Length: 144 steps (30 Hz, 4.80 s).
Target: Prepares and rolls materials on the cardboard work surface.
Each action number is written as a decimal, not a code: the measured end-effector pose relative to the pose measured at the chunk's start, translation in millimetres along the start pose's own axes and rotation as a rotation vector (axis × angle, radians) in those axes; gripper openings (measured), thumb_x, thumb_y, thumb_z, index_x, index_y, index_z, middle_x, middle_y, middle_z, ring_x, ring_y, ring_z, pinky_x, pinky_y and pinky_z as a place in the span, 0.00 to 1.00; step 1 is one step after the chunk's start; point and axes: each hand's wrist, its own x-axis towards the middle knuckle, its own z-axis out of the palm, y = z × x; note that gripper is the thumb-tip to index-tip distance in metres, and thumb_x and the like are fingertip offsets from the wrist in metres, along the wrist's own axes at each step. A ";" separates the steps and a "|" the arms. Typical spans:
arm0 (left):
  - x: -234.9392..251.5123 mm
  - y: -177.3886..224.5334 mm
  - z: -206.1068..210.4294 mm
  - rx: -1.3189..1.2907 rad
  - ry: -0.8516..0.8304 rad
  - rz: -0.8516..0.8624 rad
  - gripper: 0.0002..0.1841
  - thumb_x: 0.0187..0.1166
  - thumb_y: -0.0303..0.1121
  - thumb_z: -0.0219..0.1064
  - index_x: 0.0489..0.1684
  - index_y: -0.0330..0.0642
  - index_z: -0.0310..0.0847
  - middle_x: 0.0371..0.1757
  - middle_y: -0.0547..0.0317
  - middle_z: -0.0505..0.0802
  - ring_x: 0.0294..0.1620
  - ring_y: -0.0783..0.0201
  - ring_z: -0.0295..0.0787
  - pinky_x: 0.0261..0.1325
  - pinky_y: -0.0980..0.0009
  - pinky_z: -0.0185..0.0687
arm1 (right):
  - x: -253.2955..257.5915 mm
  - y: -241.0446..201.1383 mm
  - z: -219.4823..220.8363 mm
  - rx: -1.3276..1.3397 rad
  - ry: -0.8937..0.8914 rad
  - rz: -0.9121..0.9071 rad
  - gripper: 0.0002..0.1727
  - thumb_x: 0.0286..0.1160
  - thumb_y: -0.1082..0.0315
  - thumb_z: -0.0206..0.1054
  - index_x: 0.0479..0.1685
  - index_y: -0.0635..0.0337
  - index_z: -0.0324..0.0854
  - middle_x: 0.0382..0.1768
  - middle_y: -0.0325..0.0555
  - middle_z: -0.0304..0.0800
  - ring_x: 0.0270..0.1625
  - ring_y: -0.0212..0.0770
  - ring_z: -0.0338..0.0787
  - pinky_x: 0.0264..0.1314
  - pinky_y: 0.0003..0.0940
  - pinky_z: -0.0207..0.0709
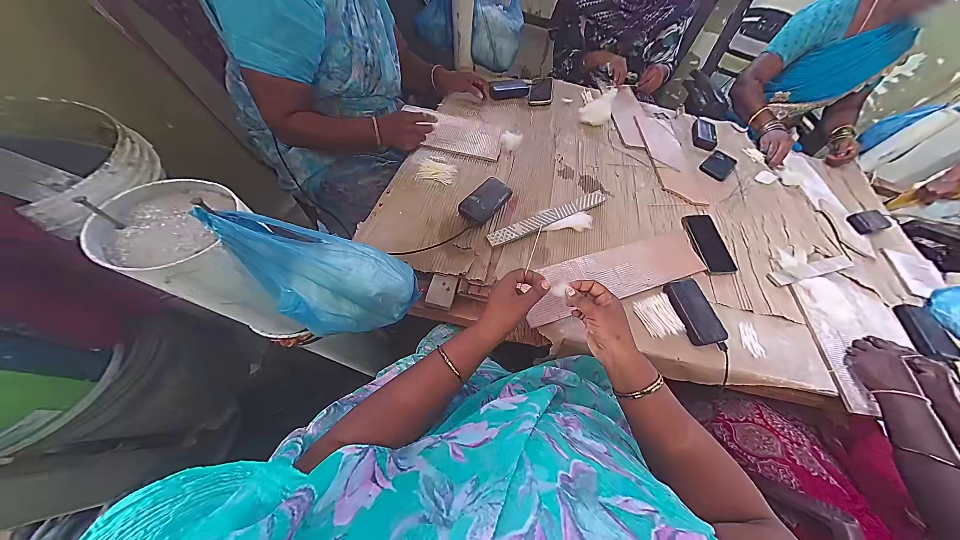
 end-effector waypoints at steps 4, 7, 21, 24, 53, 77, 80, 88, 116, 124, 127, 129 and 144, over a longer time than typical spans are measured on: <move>-11.9 8.6 11.6 -0.148 -0.087 -0.063 0.08 0.84 0.34 0.69 0.46 0.38 0.84 0.34 0.63 0.85 0.26 0.75 0.74 0.31 0.78 0.71 | -7.7 -3.5 0.4 0.022 -0.007 -0.020 0.03 0.79 0.77 0.67 0.42 0.60 0.84 0.33 0.37 0.87 0.34 0.28 0.83 0.40 0.21 0.78; -14.6 7.0 14.7 -0.116 -0.068 -0.096 0.07 0.86 0.33 0.67 0.42 0.37 0.82 0.29 0.63 0.83 0.25 0.74 0.73 0.31 0.77 0.70 | -11.4 -2.5 -1.8 0.038 -0.002 -0.019 0.03 0.80 0.77 0.66 0.42 0.60 0.83 0.32 0.36 0.86 0.33 0.28 0.82 0.41 0.22 0.78; -20.6 9.1 17.6 -0.067 -0.075 -0.125 0.07 0.86 0.32 0.67 0.39 0.37 0.82 0.28 0.63 0.83 0.23 0.75 0.72 0.29 0.78 0.69 | -12.9 0.0 -9.2 0.055 0.009 -0.079 0.10 0.74 0.83 0.67 0.47 0.60 0.81 0.32 0.35 0.85 0.34 0.27 0.84 0.42 0.24 0.81; -20.3 9.0 17.3 -0.058 -0.071 -0.121 0.07 0.85 0.32 0.67 0.40 0.37 0.83 0.29 0.63 0.83 0.24 0.75 0.73 0.30 0.78 0.69 | -11.8 0.1 -9.9 0.070 -0.010 -0.070 0.12 0.75 0.83 0.66 0.50 0.59 0.81 0.34 0.35 0.86 0.34 0.27 0.84 0.43 0.24 0.81; 1.3 -7.4 17.8 -0.074 -0.092 -0.145 0.06 0.86 0.31 0.66 0.44 0.38 0.85 0.31 0.62 0.86 0.26 0.74 0.75 0.32 0.77 0.71 | -2.6 16.7 -0.2 0.278 0.083 0.189 0.08 0.82 0.79 0.61 0.41 0.56 0.79 0.34 0.38 0.85 0.33 0.31 0.84 0.39 0.27 0.81; 11.4 -25.1 12.7 -0.010 -0.069 -0.229 0.07 0.85 0.32 0.68 0.44 0.37 0.86 0.31 0.61 0.87 0.28 0.72 0.77 0.35 0.75 0.74 | 21.9 22.8 -12.5 -0.030 -0.022 0.131 0.21 0.73 0.83 0.69 0.64 0.60 0.77 0.34 0.40 0.83 0.30 0.30 0.82 0.39 0.25 0.80; 14.8 -29.7 10.6 -0.004 -0.048 -0.226 0.06 0.84 0.32 0.69 0.45 0.37 0.86 0.31 0.61 0.87 0.28 0.72 0.77 0.36 0.74 0.73 | 24.6 24.2 -14.3 -0.037 -0.017 0.127 0.21 0.73 0.83 0.69 0.64 0.59 0.77 0.34 0.41 0.85 0.31 0.29 0.82 0.39 0.24 0.79; 16.6 -34.2 8.4 -0.084 -0.025 -0.185 0.13 0.90 0.40 0.62 0.57 0.41 0.84 0.40 0.60 0.86 0.29 0.73 0.75 0.35 0.75 0.73 | 24.0 25.5 -8.5 -0.049 -0.043 0.116 0.23 0.72 0.85 0.68 0.66 0.60 0.76 0.35 0.42 0.86 0.30 0.31 0.84 0.39 0.26 0.82; 26.5 -38.9 -5.0 0.333 -0.093 -0.227 0.14 0.87 0.34 0.66 0.64 0.38 0.82 0.53 0.49 0.92 0.52 0.56 0.89 0.60 0.52 0.82 | 36.1 39.3 -2.1 -0.493 -0.058 0.044 0.27 0.75 0.77 0.73 0.74 0.58 0.74 0.44 0.53 0.90 0.36 0.42 0.88 0.45 0.41 0.83; 20.8 -23.4 -9.7 0.658 -0.132 -0.273 0.24 0.95 0.33 0.48 0.88 0.40 0.66 0.77 0.27 0.74 0.75 0.35 0.76 0.76 0.43 0.73 | 41.7 29.7 9.7 -0.869 -0.057 -0.052 0.29 0.78 0.73 0.71 0.80 0.60 0.70 0.49 0.64 0.90 0.41 0.57 0.92 0.48 0.55 0.85; 14.2 -16.5 -15.6 0.695 -0.190 -0.202 0.22 0.93 0.29 0.52 0.84 0.42 0.74 0.72 0.34 0.82 0.76 0.39 0.77 0.80 0.45 0.70 | 44.3 29.1 9.0 -0.962 -0.065 -0.086 0.31 0.78 0.73 0.70 0.81 0.61 0.68 0.56 0.65 0.87 0.48 0.60 0.91 0.53 0.57 0.84; 11.3 -16.0 -17.9 0.672 -0.201 -0.177 0.17 0.90 0.29 0.58 0.73 0.39 0.82 0.66 0.38 0.88 0.70 0.43 0.83 0.76 0.47 0.74 | 46.0 30.0 7.4 -1.047 -0.063 -0.089 0.32 0.78 0.70 0.71 0.82 0.59 0.68 0.63 0.66 0.84 0.55 0.63 0.90 0.56 0.61 0.82; 13.8 -23.8 -6.1 0.713 -0.157 -0.216 0.10 0.87 0.28 0.62 0.56 0.33 0.84 0.56 0.40 0.89 0.60 0.46 0.88 0.68 0.48 0.81 | 67.3 51.1 -12.2 -1.281 -0.391 -0.614 0.26 0.86 0.65 0.58 0.83 0.58 0.72 0.82 0.57 0.74 0.85 0.60 0.72 0.84 0.68 0.58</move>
